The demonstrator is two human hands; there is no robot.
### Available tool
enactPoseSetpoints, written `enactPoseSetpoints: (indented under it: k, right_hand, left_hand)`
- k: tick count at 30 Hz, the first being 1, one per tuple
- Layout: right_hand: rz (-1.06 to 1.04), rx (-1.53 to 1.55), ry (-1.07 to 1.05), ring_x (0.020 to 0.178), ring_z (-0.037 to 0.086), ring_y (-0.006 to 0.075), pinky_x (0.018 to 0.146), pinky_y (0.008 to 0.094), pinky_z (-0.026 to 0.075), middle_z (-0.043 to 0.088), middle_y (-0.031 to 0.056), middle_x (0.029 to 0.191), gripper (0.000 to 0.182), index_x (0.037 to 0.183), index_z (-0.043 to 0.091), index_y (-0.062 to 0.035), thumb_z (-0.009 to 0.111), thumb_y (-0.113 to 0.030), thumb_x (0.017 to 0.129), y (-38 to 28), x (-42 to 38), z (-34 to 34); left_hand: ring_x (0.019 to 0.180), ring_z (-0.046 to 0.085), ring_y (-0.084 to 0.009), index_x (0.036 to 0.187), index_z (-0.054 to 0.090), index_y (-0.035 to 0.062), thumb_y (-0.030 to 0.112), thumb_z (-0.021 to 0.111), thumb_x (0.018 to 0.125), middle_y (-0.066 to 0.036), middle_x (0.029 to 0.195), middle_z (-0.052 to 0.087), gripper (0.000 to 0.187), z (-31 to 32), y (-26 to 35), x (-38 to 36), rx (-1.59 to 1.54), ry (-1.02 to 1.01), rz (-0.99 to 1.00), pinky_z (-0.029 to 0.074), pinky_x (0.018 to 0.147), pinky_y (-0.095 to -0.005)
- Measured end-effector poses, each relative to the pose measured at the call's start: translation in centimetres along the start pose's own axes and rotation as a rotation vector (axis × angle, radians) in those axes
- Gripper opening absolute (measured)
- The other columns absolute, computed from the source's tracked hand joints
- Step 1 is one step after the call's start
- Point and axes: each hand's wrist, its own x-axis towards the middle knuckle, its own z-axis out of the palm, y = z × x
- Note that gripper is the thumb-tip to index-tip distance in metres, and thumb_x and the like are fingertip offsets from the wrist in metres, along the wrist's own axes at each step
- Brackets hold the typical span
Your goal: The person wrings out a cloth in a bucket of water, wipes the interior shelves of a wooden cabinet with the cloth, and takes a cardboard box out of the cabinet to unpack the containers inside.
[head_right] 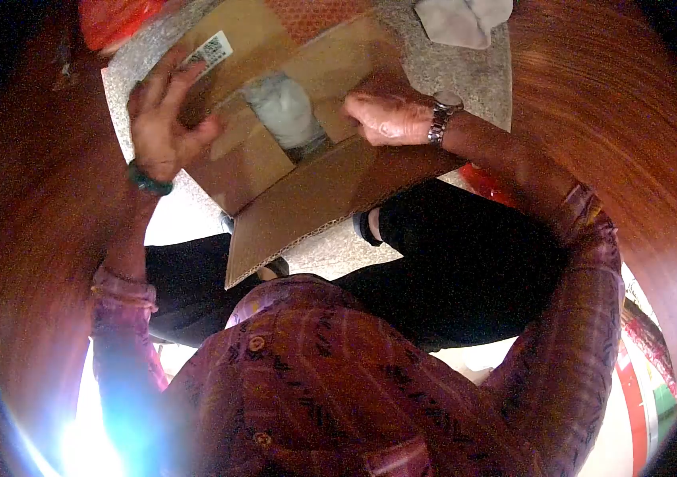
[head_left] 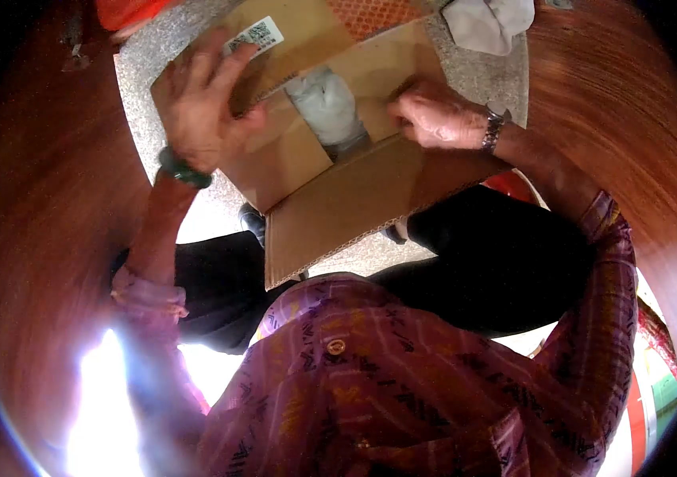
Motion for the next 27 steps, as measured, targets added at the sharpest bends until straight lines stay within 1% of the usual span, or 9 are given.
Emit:
enactPoseSetpoints:
  k: [2,5,8,10,14,16,18,20,27]
  right_hand:
    - [-0.053,0.049,0.005,0.075,0.057,0.0345,0.067,0.0415,0.045,0.058,0.0173,0.071,0.01,0.076,0.058,-0.0017,0.058,-0.007,0.067,-0.2,0.2,0.4]
    - [-0.069,0.009,0.0,0.074,0.055,0.0362,0.067,0.0428,0.043,0.057,0.018,0.071,0.011,0.076,0.056,-0.0018,0.058,-0.006,0.066,-0.4,0.4,0.7]
    - [-0.131,0.166,0.08,0.074,0.053,0.0374,0.067,0.0432,0.042,0.056,0.0186,0.072,0.011,0.075,0.055,-0.0016,0.058,-0.005,0.066,-0.1,0.3,0.9]
    - [-0.139,0.125,0.019,0.074,0.052,0.0374,0.066,0.0435,0.042,0.054,0.0188,0.072,0.01,0.074,0.053,-0.0012,0.057,-0.004,0.066,-0.7,0.5,-0.2]
    - [-0.208,0.044,0.088,0.075,0.051,0.0361,0.066,0.0432,0.042,0.052,0.0174,0.074,0.012,0.074,0.05,-0.0013,0.058,-0.005,0.066,-0.5,0.3,1.5]
    - [-0.188,-0.118,0.241,0.082,0.05,0.034,0.068,0.0421,0.042,0.051,0.014,0.087,0.015,0.079,0.05,-0.0024,0.059,-0.006,0.067,-1.6,0.6,0.6]
    - [-0.116,-0.12,0.171,0.095,0.047,0.0319,0.075,0.0406,0.043,0.048,0.0108,0.107,0.024,0.091,0.052,-0.0037,0.06,-0.006,0.068,-2.6,0.9,-0.5]
    - [-0.119,-0.26,0.237,0.103,0.044,0.0304,0.084,0.0389,0.043,0.042,0.0103,0.123,0.041,0.109,0.05,-0.0047,0.058,-0.003,0.069,-3.1,1.7,-1.6]
    - [-0.145,-0.283,0.252,0.106,0.042,0.0281,0.088,0.0378,0.044,0.029,0.0058,0.138,0.056,0.125,0.042,-0.0077,0.057,-0.005,0.071,-2.9,3.5,-1.5]
  left_hand:
    - [0.108,0.05,-0.0255,0.112,0.057,0.0158,0.028,0.072,0.058,-0.008,0.121,0.05,0.058,-2.5,0.5,0.6,0.102,0.026,-0.057,0.035,0.091,-0.0461]
    - [0.107,0.052,-0.0248,0.11,0.057,0.0071,0.024,0.071,0.067,-0.009,0.12,0.051,0.048,-5.3,-1.6,1.9,-0.472,0.2,-0.264,0.04,0.089,-0.0406]
    - [0.078,0.062,-0.0181,0.099,0.062,0.0,-0.004,0.066,0.074,-0.008,0.094,0.064,0.025,-7.9,-3.4,4.3,-0.077,0.227,-0.269,0.052,0.071,-0.0276]
    - [0.077,0.061,-0.0165,0.095,0.064,0.0019,-0.004,0.068,0.072,-0.006,0.09,0.065,0.023,-5.5,-9.3,3.9,-0.519,0.41,-0.361,0.051,0.07,-0.0273]
    - [0.077,0.063,-0.0208,0.1,0.063,0.0071,0.014,0.066,0.079,-0.006,0.085,0.066,0.023,-1.8,-15.5,4.0,-0.496,0.554,-0.338,0.05,0.069,-0.0285]
    - [0.103,0.055,-0.0265,0.106,0.062,0.0121,0.029,0.065,0.078,-0.01,0.111,0.059,0.033,-2.0,-13.1,5.6,0.45,0.136,-0.772,0.044,0.083,-0.0434]
    - [0.104,0.053,-0.0324,0.121,0.045,0.013,0.035,0.059,0.077,-0.021,0.125,0.045,0.051,-1.9,-12.8,4.7,0.161,0.147,-0.26,0.042,0.087,-0.0434]
    - [0.101,0.053,-0.0354,0.115,0.051,0.0102,0.024,0.049,0.083,-0.017,0.124,0.046,0.034,0.3,-13.2,5.8,0.408,0.122,-0.488,0.042,0.086,-0.0435]
    - [0.1,0.046,-0.0351,0.102,0.059,0.0087,0.015,0.058,0.065,-0.018,0.113,0.047,0.038,-2.7,-4.2,6.8,0.521,0.362,0.151,0.036,0.082,-0.0431]
